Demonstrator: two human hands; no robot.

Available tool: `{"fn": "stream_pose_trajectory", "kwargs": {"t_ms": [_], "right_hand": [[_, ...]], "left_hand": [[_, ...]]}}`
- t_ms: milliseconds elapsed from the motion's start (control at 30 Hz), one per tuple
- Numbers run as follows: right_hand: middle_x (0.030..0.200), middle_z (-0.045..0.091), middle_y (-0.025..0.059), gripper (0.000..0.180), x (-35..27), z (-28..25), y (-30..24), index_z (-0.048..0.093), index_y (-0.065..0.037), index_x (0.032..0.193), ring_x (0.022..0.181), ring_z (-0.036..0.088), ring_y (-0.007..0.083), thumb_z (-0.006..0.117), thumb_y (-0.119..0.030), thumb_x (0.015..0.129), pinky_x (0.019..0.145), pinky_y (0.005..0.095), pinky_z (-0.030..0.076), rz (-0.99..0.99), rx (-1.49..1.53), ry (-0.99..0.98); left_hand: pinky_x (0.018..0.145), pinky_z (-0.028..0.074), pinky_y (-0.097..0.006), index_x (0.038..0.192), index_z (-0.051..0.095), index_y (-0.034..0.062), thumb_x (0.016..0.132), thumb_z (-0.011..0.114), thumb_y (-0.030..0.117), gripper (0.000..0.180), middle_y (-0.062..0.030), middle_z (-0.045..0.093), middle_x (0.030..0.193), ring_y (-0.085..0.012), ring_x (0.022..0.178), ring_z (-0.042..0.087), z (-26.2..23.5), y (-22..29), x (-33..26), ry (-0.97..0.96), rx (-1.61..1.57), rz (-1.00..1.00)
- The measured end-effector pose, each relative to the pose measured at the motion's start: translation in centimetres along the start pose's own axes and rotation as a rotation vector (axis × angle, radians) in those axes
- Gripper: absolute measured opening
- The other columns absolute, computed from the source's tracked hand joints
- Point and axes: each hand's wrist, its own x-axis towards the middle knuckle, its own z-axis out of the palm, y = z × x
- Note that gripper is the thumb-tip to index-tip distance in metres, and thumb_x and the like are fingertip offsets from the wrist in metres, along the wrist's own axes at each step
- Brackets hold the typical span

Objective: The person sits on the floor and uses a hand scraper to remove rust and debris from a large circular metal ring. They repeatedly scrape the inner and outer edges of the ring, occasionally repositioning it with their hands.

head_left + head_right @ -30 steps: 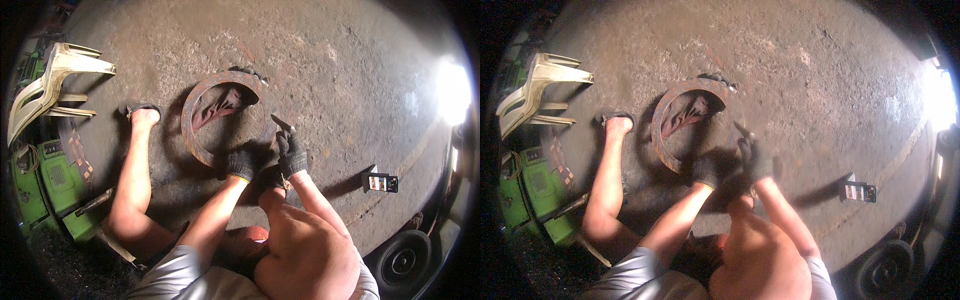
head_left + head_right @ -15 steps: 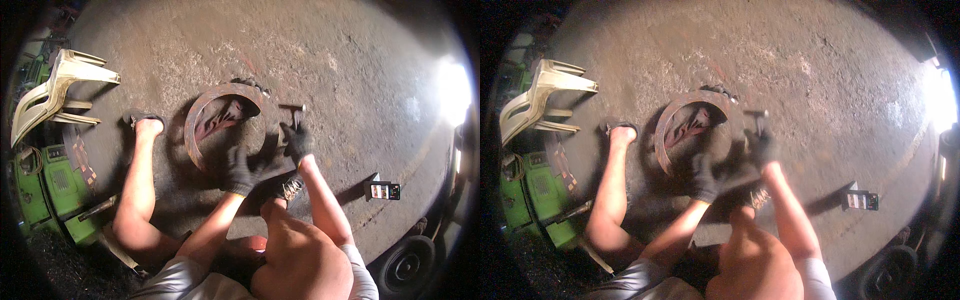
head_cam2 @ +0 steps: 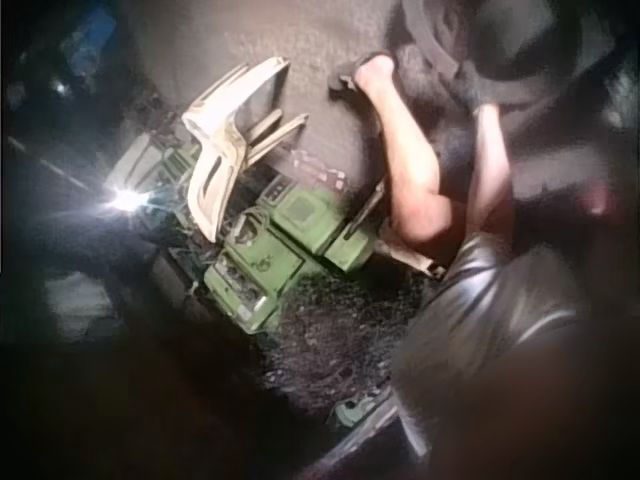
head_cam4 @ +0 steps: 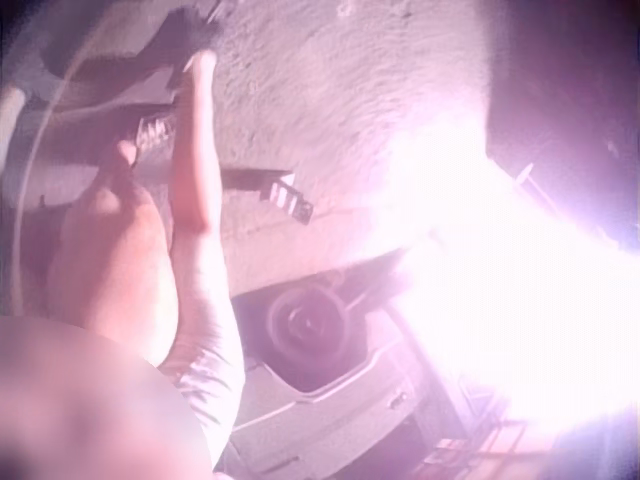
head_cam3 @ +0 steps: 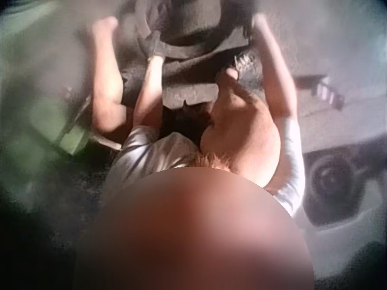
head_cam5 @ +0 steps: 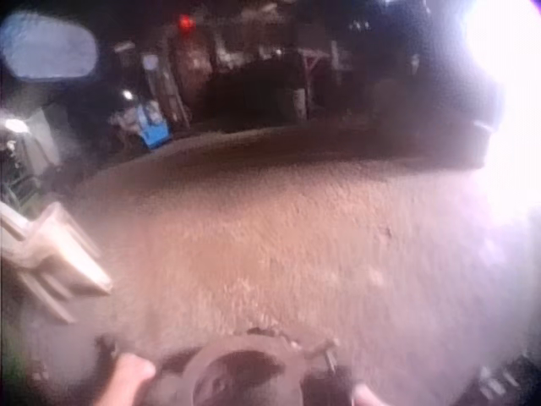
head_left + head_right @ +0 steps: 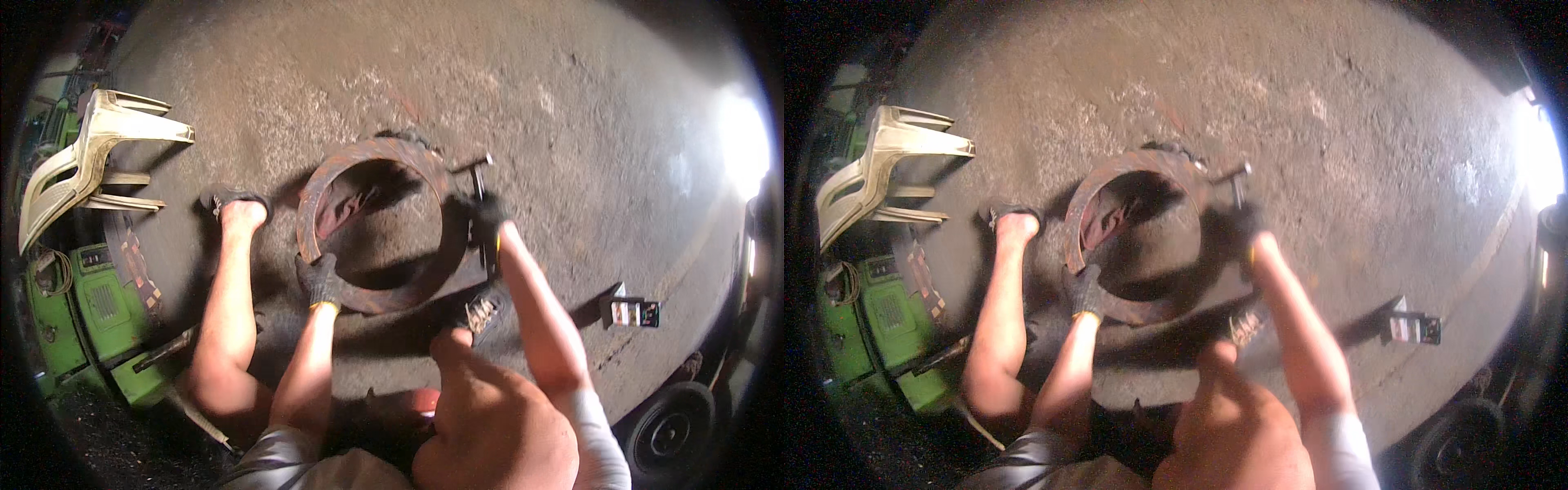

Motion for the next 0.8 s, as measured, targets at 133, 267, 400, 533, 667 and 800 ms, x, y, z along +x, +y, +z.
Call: {"fn": "stream_pose_trajectory", "kwargs": {"t_ms": [133,267,400,533,667,800], "right_hand": [[0.068,0.060,0.0067,0.034,-8.3,0.2,2.1,0.066,-0.003,0.094,0.046,0.054,0.0179,0.078,-0.034,0.091,0.041,0.0353,0.046,0.154,0.406,0.071],[0.075,0.066,0.0049,0.027,-10.3,1.2,4.5,0.067,-0.003,0.096,0.055,0.059,0.0148,0.075,-0.029,0.094,0.051,0.0312,0.048,0.074,0.248,0.166],[0.081,0.072,0.0075,0.021,-11.6,-0.5,5.1,0.066,-0.003,0.097,0.060,0.065,0.0159,0.072,-0.024,0.097,0.053,0.0296,0.050,0.142,0.341,0.102],[0.081,0.070,0.0074,0.018,-13.7,-3.9,4.6,0.062,-0.006,0.103,0.064,0.065,0.0162,0.070,-0.022,0.100,0.052,0.0298,0.052,0.101,0.427,0.189],[0.085,0.067,0.0071,0.029,-14.8,-4.2,5.5,0.062,-0.004,0.117,0.062,0.062,0.0157,0.068,-0.028,0.102,0.048,0.0323,0.053,0.128,0.334,0.095],[0.093,0.063,0.0150,0.032,-15.3,-1.3,6.7,0.068,-0.001,0.123,0.085,0.062,0.0302,0.070,-0.022,0.098,0.075,0.0414,0.051,-0.065,0.000,0.194]], "left_hand": [[0.097,0.052,-0.045,0.134,0.056,-0.0069,0.077,0.079,0.023,0.069,-0.0270,0.067,0.124,-0.0365,0.115,0.066,-0.2,3.4,3.1,-0.154,0.144,0.294],[0.098,0.052,-0.047,0.132,0.060,-0.0035,0.078,0.082,0.028,0.066,-0.0274,0.069,0.118,-0.0389,0.115,0.066,1.9,5.0,6.0,-0.198,0.383,0.496],[0.101,0.049,-0.051,0.130,0.064,0.0029,0.076,0.086,0.037,0.067,-0.0253,0.066,0.121,-0.0431,0.120,0.060,2.5,6.7,7.2,-0.062,0.617,0.659],[0.111,0.041,-0.053,0.146,0.052,0.0038,0.077,0.086,0.050,0.090,-0.0288,0.048,0.146,-0.0459,0.137,0.045,2.1,9.0,3.5,-0.039,0.538,0.684],[0.116,0.038,-0.053,0.153,0.045,0.0058,0.084,0.082,0.049,0.089,-0.0286,0.048,0.149,-0.0446,0.137,0.049,3.6,9.6,-6.8,-0.164,0.508,0.905],[0.103,0.046,-0.057,0.142,0.054,0.0018,0.079,0.080,0.062,0.091,-0.0279,0.053,0.139,-0.0482,0.122,0.056,7.4,8.9,-15.8,-0.535,0.517,0.801]]}}
